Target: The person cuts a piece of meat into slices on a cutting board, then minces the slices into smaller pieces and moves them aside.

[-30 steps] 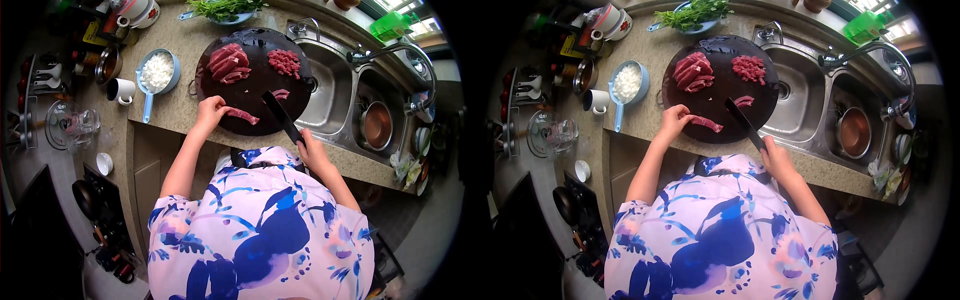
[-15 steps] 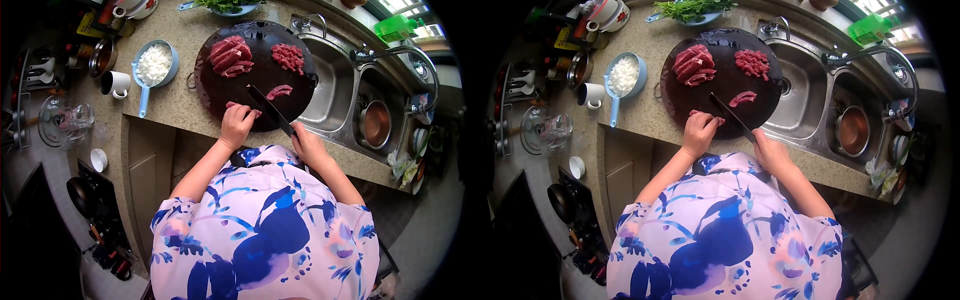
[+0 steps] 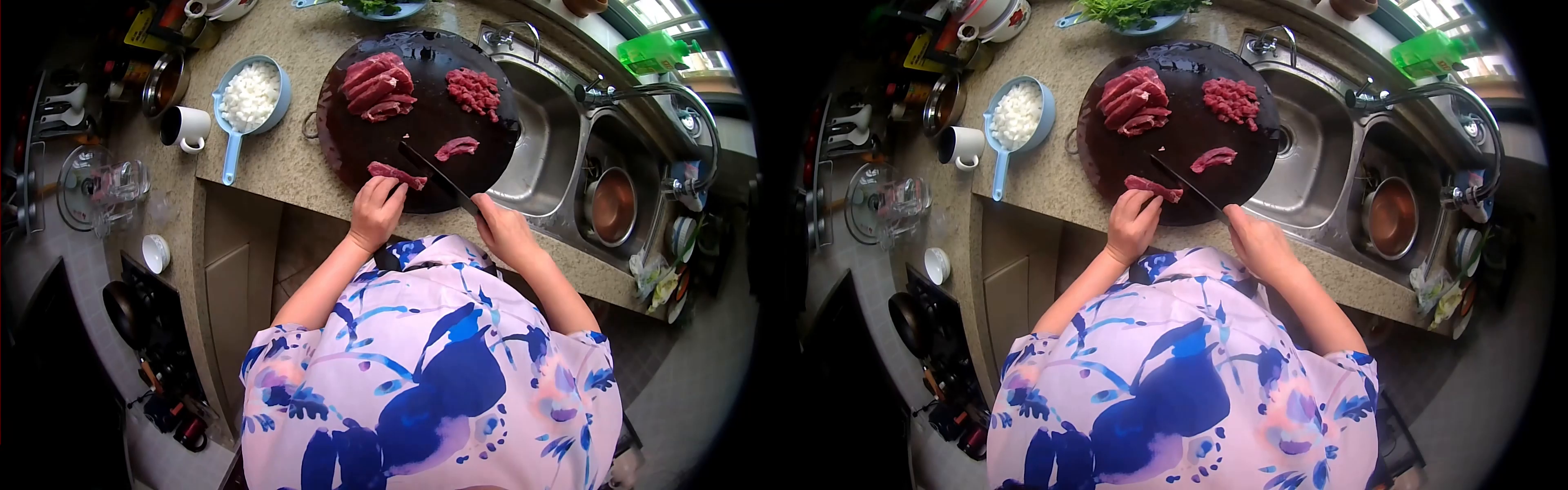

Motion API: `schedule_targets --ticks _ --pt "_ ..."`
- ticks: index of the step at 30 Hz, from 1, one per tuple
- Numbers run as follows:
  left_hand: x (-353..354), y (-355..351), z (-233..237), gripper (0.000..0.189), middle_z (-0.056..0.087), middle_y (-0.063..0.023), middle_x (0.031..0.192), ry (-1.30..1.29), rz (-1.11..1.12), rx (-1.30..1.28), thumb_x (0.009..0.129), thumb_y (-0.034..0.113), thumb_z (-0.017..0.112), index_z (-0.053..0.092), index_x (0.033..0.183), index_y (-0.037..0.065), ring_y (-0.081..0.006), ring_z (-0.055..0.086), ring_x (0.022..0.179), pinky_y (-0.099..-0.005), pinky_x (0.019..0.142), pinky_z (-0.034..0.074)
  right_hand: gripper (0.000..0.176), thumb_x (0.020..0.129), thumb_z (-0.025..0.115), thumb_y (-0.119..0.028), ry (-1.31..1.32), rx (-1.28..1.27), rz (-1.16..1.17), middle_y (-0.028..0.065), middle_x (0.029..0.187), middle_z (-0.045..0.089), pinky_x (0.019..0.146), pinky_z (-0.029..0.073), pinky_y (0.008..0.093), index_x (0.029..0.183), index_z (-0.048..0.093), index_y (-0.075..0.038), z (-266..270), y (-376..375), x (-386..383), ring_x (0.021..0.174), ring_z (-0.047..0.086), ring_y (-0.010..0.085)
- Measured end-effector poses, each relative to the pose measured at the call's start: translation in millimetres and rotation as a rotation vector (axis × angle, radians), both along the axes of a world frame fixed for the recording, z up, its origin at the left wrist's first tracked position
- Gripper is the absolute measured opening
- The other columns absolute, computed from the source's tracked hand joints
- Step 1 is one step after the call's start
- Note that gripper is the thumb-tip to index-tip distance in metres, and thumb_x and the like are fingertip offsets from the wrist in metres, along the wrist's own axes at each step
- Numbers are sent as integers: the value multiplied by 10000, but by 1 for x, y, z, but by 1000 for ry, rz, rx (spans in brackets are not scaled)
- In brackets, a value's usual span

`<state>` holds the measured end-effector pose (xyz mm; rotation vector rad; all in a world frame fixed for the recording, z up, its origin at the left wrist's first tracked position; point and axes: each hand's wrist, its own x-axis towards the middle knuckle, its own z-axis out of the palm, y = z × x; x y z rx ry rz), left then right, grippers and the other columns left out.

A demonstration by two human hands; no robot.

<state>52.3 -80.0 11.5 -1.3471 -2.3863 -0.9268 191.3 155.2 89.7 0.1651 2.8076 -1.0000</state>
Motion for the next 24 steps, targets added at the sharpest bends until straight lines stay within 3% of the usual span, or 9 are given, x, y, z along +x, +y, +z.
schedule_targets --ticks 11,21,24 --pt "-2 -5 -4 266 639 -157 1110 -3 82 49 765 -19 715 695 1029 -37 -350 594 1116 -425 959 511 204 875 557 -35 -51 140 236 157 769 612 603 492 479 1062 487 -72 0 -4 -28 726 641 369" --pt "-1 -5 -9 270 642 -164 1094 -36 68 17 758 -34 689 693 1028 -37 -368 607 1085 -422 952 519 151 885 534 -69 -104 210 280 141 777 608 609 510 457 1027 484 -80 4 -10 -36 734 649 341" --pt "-2 -4 -12 276 637 -164 1092 -8 72 19 746 -32 690 696 1021 -31 -372 605 1075 -426 946 520 293 810 611 -77 -108 271 336 144 810 612 613 534 410 1070 476 -74 4 -9 -39 739 680 325"
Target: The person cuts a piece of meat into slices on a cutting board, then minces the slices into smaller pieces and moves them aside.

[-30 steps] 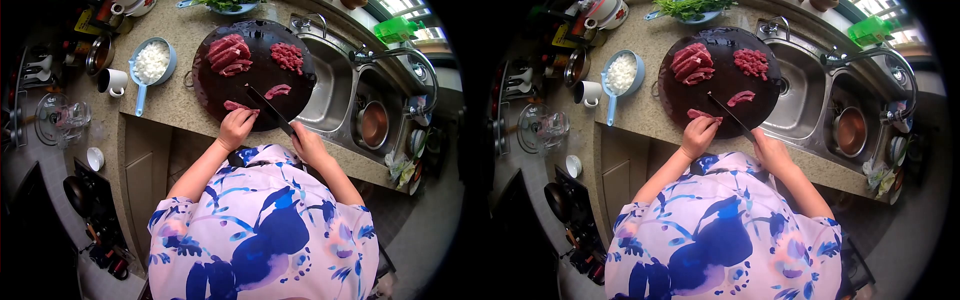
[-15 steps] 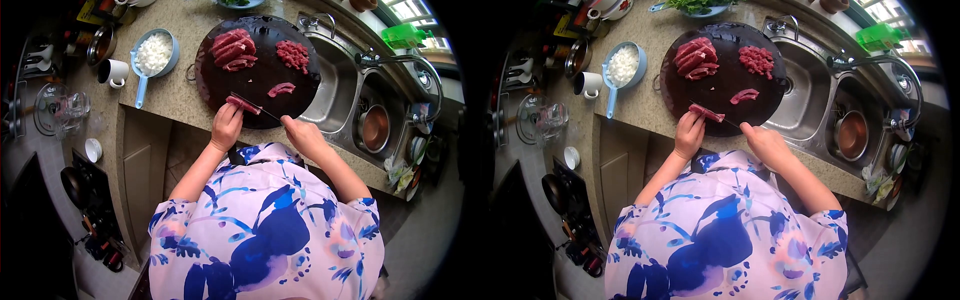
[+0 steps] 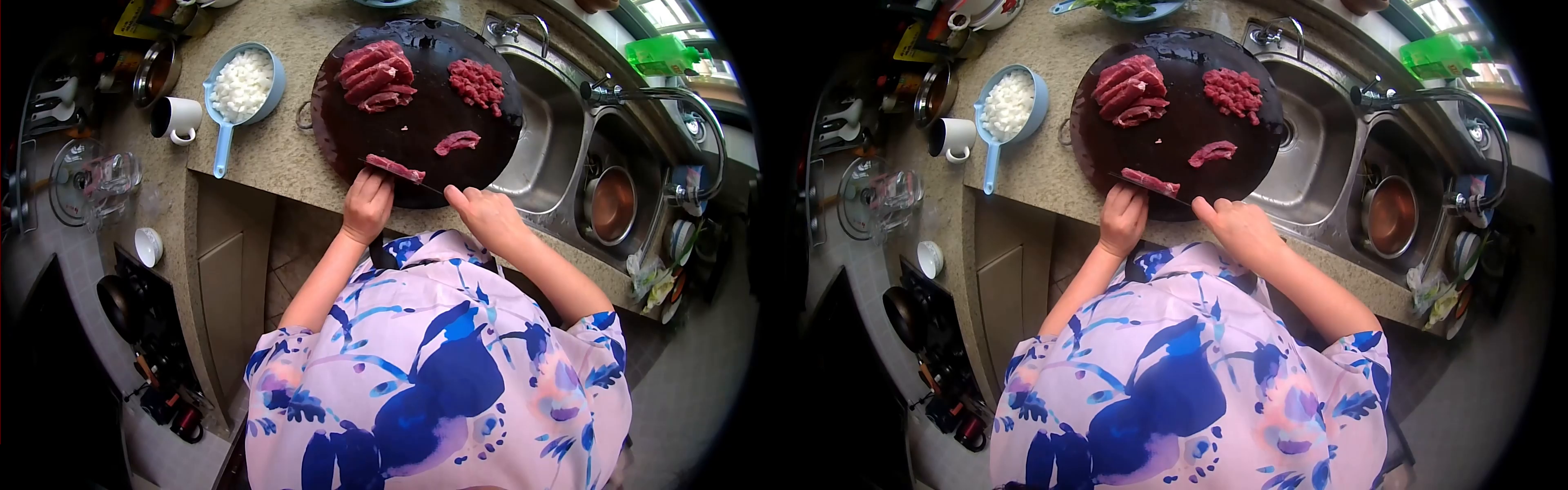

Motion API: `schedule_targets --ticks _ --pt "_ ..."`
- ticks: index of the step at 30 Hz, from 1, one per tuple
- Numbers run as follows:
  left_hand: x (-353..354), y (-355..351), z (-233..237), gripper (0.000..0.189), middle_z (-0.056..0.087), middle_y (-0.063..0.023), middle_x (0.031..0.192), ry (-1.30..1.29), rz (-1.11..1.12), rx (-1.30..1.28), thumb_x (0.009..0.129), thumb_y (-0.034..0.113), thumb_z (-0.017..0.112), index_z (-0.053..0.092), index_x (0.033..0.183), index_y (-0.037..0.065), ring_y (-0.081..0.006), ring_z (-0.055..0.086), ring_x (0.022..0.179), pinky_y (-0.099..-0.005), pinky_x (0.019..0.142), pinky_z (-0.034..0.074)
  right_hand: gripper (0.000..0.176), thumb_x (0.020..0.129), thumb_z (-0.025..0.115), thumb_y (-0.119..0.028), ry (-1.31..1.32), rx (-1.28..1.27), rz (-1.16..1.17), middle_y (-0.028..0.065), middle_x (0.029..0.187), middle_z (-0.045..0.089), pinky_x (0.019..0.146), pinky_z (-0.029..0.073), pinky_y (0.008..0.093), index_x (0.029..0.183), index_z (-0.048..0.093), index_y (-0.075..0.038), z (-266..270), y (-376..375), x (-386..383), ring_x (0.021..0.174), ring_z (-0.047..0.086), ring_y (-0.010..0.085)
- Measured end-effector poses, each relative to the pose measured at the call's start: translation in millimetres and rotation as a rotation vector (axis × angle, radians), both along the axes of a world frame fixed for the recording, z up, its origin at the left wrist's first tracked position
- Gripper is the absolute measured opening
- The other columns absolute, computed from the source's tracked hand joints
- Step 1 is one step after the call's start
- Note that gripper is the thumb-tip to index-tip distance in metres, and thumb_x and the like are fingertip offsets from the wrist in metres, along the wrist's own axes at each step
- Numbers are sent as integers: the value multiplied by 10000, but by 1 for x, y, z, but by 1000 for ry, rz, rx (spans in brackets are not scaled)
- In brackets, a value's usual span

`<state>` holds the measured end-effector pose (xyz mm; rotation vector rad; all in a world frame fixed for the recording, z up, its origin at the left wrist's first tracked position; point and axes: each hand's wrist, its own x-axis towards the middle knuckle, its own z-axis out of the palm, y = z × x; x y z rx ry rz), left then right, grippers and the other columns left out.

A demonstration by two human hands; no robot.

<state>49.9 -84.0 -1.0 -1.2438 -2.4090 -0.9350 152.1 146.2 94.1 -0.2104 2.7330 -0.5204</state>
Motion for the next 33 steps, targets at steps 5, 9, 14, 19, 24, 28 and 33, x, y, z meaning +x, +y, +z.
schedule_targets --ticks 5,9,14,19,24,28,33 --pt "-1 0 0 262 639 -168 1077 -15 -11 4 737 -40 693 698 999 -36 -385 610 1047 -445 932 518 353 780 645 -79 -17 29 34 149 819 616 606 536 410 1085 466 -73 -2 0 -2 728 683 312" --pt "-1 1 -2 241 647 -172 1058 -11 -9 25 740 -47 697 698 982 -43 -397 620 1014 -460 928 514 335 797 625 -81 -5 44 67 148 807 616 606 537 410 1090 463 -68 0 1 -3 721 683 312" --pt "-1 1 -4 265 647 -169 1060 -36 -7 27 731 -39 700 699 996 -35 -404 613 1033 -464 934 512 283 831 586 -84 -27 35 84 157 794 620 591 540 416 1083 460 -56 -8 4 -4 694 680 317" --pt "-2 0 -12 293 648 -162 1066 -41 6 37 714 -28 708 700 1008 -24 -414 604 1053 -470 940 507 285 829 591 -84 -85 27 84 174 794 629 589 541 426 1073 452 -39 -6 2 -9 687 680 328" --pt "-1 1 -19 304 649 -166 1071 -51 24 63 705 -27 710 701 1009 -25 -418 605 1062 -468 945 503 314 818 605 -82 -161 0 110 189 800 636 595 541 443 1076 436 -23 0 5 -19 695 679 352" --pt "0 1 -19 305 651 -174 1069 -68 33 92 699 -30 710 700 1004 -33 -419 608 1058 -467 942 503 331 803 614 -61 -203 -26 121 195 790 638 605 545 449 1074 429 -17 0 4 -25 710 684 362" --pt "-1 2 -18 317 654 -176 1069 -90 31 105 691 -32 710 701 1008 -38 -419 612 1052 -464 936 505 319 806 602 -54 -163 -5 123 190 768 638 597 553 438 1073 430 -13 -3 -7 -27 699 689 354"
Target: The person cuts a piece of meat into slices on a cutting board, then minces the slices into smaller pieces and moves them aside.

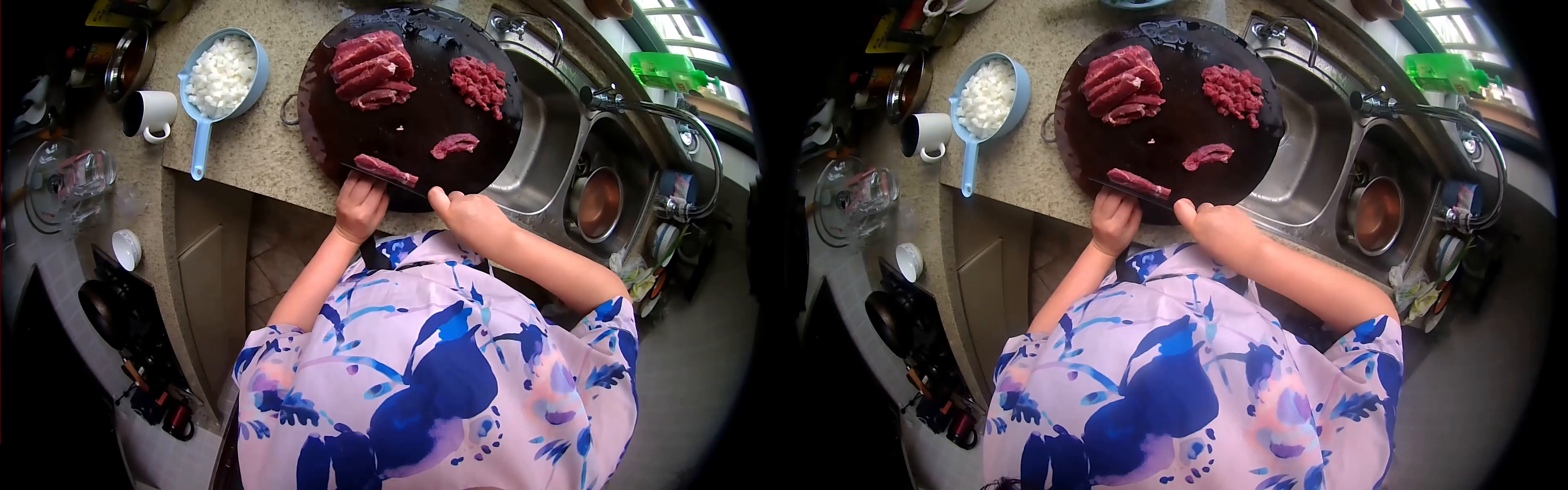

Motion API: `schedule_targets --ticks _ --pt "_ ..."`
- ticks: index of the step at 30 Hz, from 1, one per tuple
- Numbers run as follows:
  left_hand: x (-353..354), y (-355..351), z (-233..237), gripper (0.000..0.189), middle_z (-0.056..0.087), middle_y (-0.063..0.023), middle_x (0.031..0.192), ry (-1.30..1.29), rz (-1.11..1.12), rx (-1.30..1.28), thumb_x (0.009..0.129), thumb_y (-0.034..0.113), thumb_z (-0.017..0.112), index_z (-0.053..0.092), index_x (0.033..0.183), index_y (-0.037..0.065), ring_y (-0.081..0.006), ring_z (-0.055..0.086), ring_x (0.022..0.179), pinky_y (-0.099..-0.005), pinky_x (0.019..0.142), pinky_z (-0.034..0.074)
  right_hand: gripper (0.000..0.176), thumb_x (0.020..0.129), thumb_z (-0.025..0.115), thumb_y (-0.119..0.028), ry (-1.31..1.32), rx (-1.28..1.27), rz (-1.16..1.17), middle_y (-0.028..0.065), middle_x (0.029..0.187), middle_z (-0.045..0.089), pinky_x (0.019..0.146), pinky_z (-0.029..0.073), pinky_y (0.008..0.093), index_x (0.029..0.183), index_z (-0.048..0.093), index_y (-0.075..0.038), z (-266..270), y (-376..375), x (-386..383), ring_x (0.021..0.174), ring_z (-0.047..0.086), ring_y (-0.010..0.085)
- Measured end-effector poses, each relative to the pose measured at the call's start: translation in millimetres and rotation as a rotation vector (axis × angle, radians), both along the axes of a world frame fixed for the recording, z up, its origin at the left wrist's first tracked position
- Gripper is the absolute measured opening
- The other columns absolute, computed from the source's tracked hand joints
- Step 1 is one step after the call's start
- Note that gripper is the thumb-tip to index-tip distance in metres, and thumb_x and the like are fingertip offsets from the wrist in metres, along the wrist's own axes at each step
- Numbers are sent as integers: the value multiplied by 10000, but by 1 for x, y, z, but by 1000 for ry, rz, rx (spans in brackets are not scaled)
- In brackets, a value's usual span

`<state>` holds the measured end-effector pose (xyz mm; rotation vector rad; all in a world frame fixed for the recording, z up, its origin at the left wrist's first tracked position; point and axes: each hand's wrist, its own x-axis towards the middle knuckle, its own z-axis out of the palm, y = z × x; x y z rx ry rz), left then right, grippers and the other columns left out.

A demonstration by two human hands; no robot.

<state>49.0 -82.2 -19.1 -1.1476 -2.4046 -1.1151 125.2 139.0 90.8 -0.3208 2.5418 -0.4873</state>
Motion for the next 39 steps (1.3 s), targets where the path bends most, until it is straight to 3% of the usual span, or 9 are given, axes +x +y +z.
schedule_targets --ticks 7,9,16,22,28,32,34,39 --pt "-2 0 0 318 656 -175 1066 7 -12 7 683 -27 717 705 1001 -30 -417 618 1041 -463 927 508 255 836 569 -74 85 1 -51 180 736 629 542 554 423 1045 434 -17 -8 -14 6 633 683 344" --pt "-3 -1 1 306 659 -172 1056 -6 -34 -8 678 -23 720 710 984 -23 -414 620 1035 -463 923 509 277 833 559 -45 24 -43 -117 192 788 627 590 549 459 1067 412 -21 -5 -11 12 683 674 383" --pt "-2 -1 0 290 661 -166 1043 -16 -13 17 672 -17 725 715 962 -20 -407 626 1007 -462 902 517 283 828 564 -43 -59 -56 -106 198 799 635 589 547 460 1071 420 -22 -5 -14 -6 685 673 383" --pt "-4 0 1 290 659 -157 1051 -33 -44 18 703 0 715 712 992 -27 -384 623 1007 -438 915 527 267 832 559 -41 119 -89 -106 201 803 642 588 542 458 1060 422 -18 -21 -38 -28 692 671 391" --pt "-6 1 -2 280 661 -153 1035 -11 -17 31 699 -6 703 711 978 -27 -376 628 993 -435 895 532 245 843 551 -48 -94 -73 -164 205 808 643 631 547 473 1045 416 -24 -5 -7 7 726 671 399" --pt "-4 0 -3 300 658 -148 1049 -38 -38 24 701 -8 697 713 1001 -24 -375 625 1007 -436 907 526 243 845 550 -47 126 -107 -133 186 788 649 602 550 443 1050 421 -31 -26 -33 -19 718 677 378" --pt "-5 -1 1 312 651 -155 1062 -42 -48 28 704 -13 692 710 1015 -28 -382 619 1021 -440 911 522 255 844 552 -46 85 -83 -122 179 786 651 597 552 429 1062 424 -23 -27 -40 -30 722 681 365" --pt "-4 -2 1 287 635 -170 1091 -37 -30 18 710 -47 701 694 996 -27 -380 608 1023 -440 888 503 250 853 548 -55 -8 -73 -203 190 793 646 648 535 481 1062 414 -30 -7 -14 11 756 668 412"
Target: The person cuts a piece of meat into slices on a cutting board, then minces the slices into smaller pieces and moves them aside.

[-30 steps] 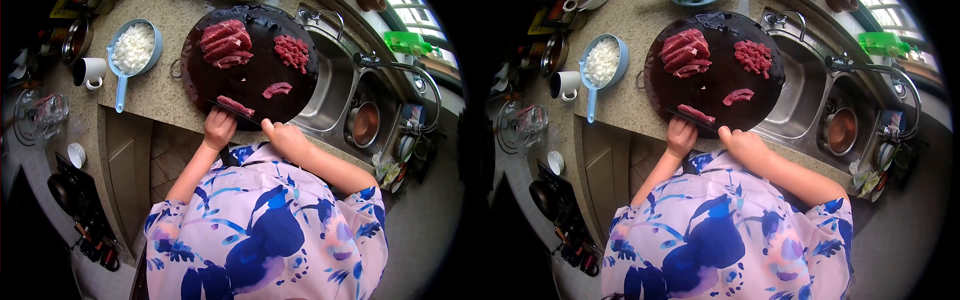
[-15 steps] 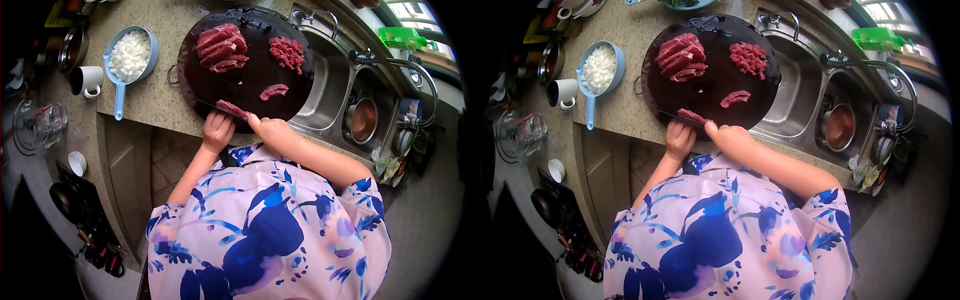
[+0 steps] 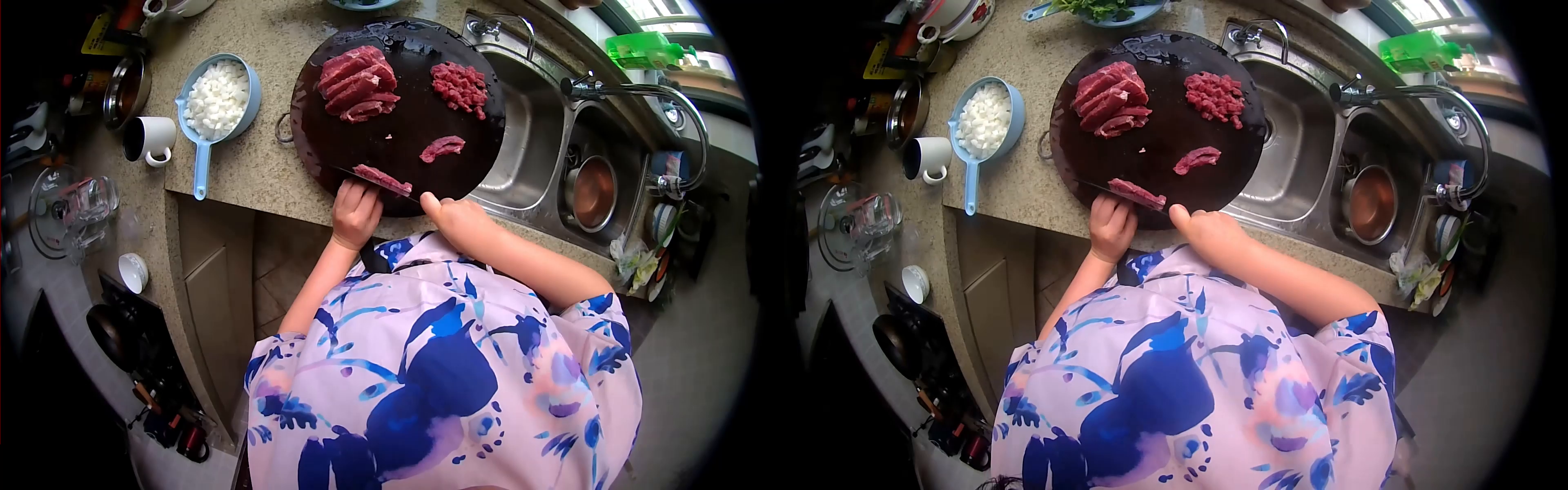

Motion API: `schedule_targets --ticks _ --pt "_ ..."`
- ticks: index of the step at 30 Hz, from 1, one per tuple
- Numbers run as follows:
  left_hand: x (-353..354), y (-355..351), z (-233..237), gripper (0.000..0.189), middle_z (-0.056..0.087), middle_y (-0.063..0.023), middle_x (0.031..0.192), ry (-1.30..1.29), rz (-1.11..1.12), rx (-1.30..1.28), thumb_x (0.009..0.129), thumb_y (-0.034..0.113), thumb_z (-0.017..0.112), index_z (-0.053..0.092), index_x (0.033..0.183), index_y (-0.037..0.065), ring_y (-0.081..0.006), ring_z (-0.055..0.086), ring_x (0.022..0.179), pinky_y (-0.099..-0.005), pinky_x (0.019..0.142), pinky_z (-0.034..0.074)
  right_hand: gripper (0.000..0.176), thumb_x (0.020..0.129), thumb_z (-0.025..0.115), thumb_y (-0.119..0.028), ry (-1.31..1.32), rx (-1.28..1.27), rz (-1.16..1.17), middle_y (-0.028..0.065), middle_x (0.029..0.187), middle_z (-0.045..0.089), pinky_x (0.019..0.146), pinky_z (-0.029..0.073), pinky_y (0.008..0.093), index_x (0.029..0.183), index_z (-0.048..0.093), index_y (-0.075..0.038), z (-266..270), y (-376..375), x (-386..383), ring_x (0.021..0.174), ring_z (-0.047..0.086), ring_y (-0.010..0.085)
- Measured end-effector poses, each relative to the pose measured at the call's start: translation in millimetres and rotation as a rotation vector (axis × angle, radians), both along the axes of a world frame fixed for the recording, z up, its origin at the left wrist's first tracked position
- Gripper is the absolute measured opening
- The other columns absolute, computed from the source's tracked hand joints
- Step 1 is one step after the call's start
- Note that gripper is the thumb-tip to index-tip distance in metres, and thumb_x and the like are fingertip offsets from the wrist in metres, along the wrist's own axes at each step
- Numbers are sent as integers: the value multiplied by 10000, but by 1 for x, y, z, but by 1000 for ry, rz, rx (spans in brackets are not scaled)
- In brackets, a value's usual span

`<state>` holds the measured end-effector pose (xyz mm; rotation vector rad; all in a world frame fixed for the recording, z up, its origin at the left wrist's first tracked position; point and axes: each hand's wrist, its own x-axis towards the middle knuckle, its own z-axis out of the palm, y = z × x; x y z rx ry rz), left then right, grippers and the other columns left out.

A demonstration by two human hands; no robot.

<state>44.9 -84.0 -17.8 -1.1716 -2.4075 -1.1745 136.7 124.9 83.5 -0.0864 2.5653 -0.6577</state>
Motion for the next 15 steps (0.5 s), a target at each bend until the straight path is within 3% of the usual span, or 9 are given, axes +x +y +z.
schedule_targets --ticks 5,7,11,15 --pt "-2 1 6 273 623 -160 1106 36 11 33 719 -40 712 687 991 -38 -369 595 1042 -435 913 509 229 871 541 -73 -55 -1 -10 192 785 648 653 517 496 1054 408 -40 11 18 27 760 663 415" --pt "-5 -1 11 260 621 -144 1073 16 -1 12 731 -48 709 683 989 -20 -353 595 1023 -433 896 509 209 887 525 -81 -214 11 -5 193 764 645 654 507 505 1056 407 -45 19 23 26 764 663 406" --pt "-13 -7 20 251 617 -130 1041 49 -7 -25 744 -32 727 685 989 3 -338 594 1010 -430 872 510 179 904 495 -69 -38 45 2 211 749 637 640 502 510 1051 401 -30 12 43 61 740 647 427" --pt "-26 -7 31 240 615 -119 1030 52 -10 -80 754 21 757 687 983 13 -325 598 992 -412 845 514 187 910 485 -89 -55 53 -33 218 761 630 673 506 517 1070 404 -38 8 44 74 777 652 422"
